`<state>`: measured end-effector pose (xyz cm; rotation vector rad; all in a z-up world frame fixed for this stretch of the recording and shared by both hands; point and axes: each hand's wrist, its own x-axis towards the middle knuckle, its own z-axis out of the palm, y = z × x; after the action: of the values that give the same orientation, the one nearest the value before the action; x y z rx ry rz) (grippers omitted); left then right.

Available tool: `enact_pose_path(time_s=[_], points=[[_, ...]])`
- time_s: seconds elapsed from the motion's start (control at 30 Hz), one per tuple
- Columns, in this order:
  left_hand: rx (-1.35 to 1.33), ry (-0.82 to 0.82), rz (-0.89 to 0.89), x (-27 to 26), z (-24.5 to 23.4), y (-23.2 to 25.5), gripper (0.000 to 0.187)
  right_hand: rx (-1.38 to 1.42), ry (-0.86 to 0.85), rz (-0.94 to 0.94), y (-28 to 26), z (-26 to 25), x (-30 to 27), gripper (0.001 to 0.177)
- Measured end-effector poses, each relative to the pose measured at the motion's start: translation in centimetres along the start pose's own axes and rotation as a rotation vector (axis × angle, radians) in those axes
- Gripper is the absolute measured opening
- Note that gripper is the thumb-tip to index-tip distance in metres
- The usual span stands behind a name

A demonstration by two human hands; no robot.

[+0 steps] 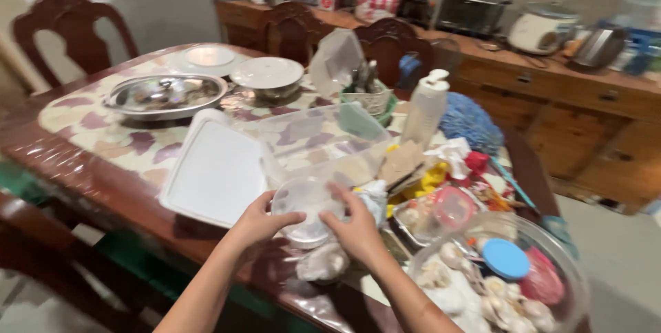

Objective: Sort through items on a table and clean a duster and container at a sink.

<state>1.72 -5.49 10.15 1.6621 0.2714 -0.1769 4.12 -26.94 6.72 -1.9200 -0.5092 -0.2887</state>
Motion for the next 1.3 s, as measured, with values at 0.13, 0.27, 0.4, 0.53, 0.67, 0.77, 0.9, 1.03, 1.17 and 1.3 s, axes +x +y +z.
enact_pose_path(time_s=[0.13,0.27,0.4,0.53,0.67,0.77,0.9,1.03,1.17,1.3], points=[[-0.025,-0.123,-0.064,-0.5,4.6,2.8,0.084,0.088,0.175,0.117,0.1,-4.6,-1.3,0.07],[-0.062,-0.302,-0.003,-0.2,10.1,4.5,0.075,0.3,0.314,0.313,1.6,-10.3,-3.2,0.064],[-0.061,-0.437,0.017,-0.1,16.5,5.4,0.07,0.415,0.398,0.457,-3.0,-15.2,-5.6,0.061],[-0.064,-0.548,0.024,0.4,22.0,5.8,0.057,0.523,0.5,0.535,-2.3,-19.3,-7.8,0.059],[-0.255,-0.646,-0.013,3.8,26.8,4.7,0.059,0.526,0.655,0.61,-1.8,-23.3,-9.3,0.056],[-0.192,-0.568,0.037,8.0,30.3,2.1,0.062,0.617,0.71,0.598,-0.1,-25.6,-9.9,0.053],[0.199,-0.234,0.293,11.0,32.7,0.7,0.076,0.716,0.756,0.571,1.6,-26.6,-10.4,0.049],[0.757,-0.138,0.422,12.6,34.0,2.2,0.085,0.75,0.806,0.612,3.1,-26.3,-9.9,0.048],[0.812,-0.207,0.182,13.8,35.3,4.3,0.093,0.759,0.873,0.647,5.7,-25.8,-8.7,0.046],[0.866,-0.233,0.006,16.1,35.9,4.1,0.105,0.769,0.913,0.702,7.8,-24.0,-8.3,0.043]])
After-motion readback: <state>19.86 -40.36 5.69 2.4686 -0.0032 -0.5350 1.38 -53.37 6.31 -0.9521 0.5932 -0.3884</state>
